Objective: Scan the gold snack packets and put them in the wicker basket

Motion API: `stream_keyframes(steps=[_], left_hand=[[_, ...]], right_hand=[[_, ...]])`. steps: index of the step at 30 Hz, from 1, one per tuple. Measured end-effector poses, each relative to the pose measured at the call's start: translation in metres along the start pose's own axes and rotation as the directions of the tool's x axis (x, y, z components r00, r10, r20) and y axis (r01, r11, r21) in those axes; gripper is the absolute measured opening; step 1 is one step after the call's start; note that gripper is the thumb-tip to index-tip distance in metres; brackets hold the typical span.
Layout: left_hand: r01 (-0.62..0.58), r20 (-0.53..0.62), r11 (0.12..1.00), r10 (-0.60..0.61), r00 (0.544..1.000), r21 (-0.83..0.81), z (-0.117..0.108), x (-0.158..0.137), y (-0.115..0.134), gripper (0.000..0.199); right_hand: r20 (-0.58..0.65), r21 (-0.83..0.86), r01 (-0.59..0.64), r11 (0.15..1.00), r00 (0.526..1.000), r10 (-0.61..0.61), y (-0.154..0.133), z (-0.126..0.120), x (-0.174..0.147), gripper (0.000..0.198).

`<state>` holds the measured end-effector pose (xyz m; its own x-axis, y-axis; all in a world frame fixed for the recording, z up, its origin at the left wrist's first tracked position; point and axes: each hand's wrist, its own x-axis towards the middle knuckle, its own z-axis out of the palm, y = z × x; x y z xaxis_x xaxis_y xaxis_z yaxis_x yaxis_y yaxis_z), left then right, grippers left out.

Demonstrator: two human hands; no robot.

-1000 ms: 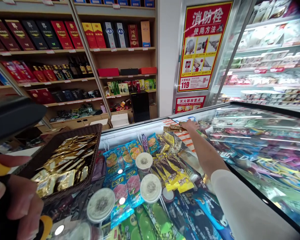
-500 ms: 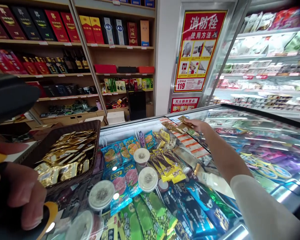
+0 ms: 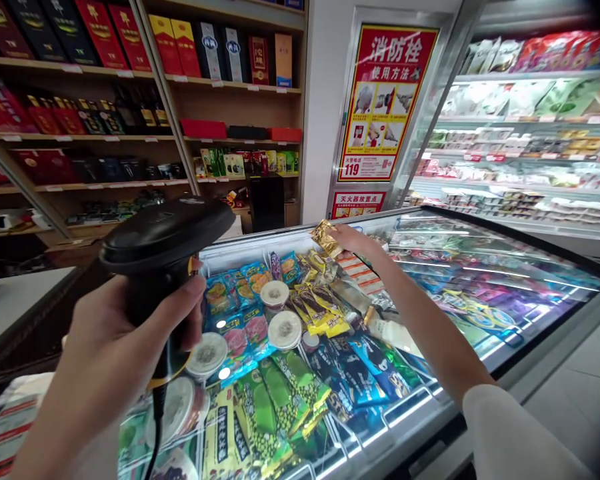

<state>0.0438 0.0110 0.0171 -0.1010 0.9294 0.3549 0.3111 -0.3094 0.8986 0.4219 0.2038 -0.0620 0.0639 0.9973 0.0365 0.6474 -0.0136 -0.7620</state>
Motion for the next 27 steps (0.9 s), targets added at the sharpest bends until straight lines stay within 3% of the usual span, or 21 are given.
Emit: stream_keyframes(steps=[3,7,10,13,16,20,24,27], left_hand=[[0.041,0.002,0.994,-0.041,0.999,-0.097,0.005,-0.009,0.015,0.025],[0.019,-0.025,0.987,-0.023,0.999,-0.158,0.008,-0.021,0.026,0.022],[0.029,0.013,0.983,-0.027,1.0,-0.181,0.009,-0.022,0.027,0.022],[0.035,0.043,0.979,-0.027,0.999,-0.199,0.011,-0.018,0.025,0.021],[0.044,0.085,0.977,-0.027,0.996,-0.209,0.013,-0.013,0.022,0.021],[0.085,0.132,0.982,-0.063,0.989,-0.168,0.015,-0.009,0.015,0.025],[0.139,0.156,0.979,-0.116,0.981,-0.147,0.021,-0.007,0.004,0.033],[0.183,0.185,0.968,-0.15,0.971,-0.172,0.025,-0.008,-0.002,0.036]], right_hand=[[0.04,0.142,0.102,0.985,0.993,-0.108,-0.039,0.007,-0.034,0.034],[-0.179,0.223,0.342,0.913,0.935,-0.306,-0.081,0.031,-0.068,0.032],[-0.201,0.334,0.404,0.852,0.913,-0.354,-0.097,0.053,-0.081,0.041],[-0.075,0.278,0.399,0.874,0.916,-0.394,-0.102,0.067,-0.085,0.042],[-0.048,0.187,0.378,0.907,0.926,-0.376,-0.101,0.074,-0.083,0.038],[-0.127,0.228,0.344,0.911,0.938,-0.322,-0.095,0.081,-0.072,0.024],[-0.265,0.215,0.372,0.903,0.912,-0.313,-0.085,0.089,-0.057,0.012],[-0.344,0.334,0.408,0.85,0.892,-0.293,-0.083,0.094,-0.049,0.014]])
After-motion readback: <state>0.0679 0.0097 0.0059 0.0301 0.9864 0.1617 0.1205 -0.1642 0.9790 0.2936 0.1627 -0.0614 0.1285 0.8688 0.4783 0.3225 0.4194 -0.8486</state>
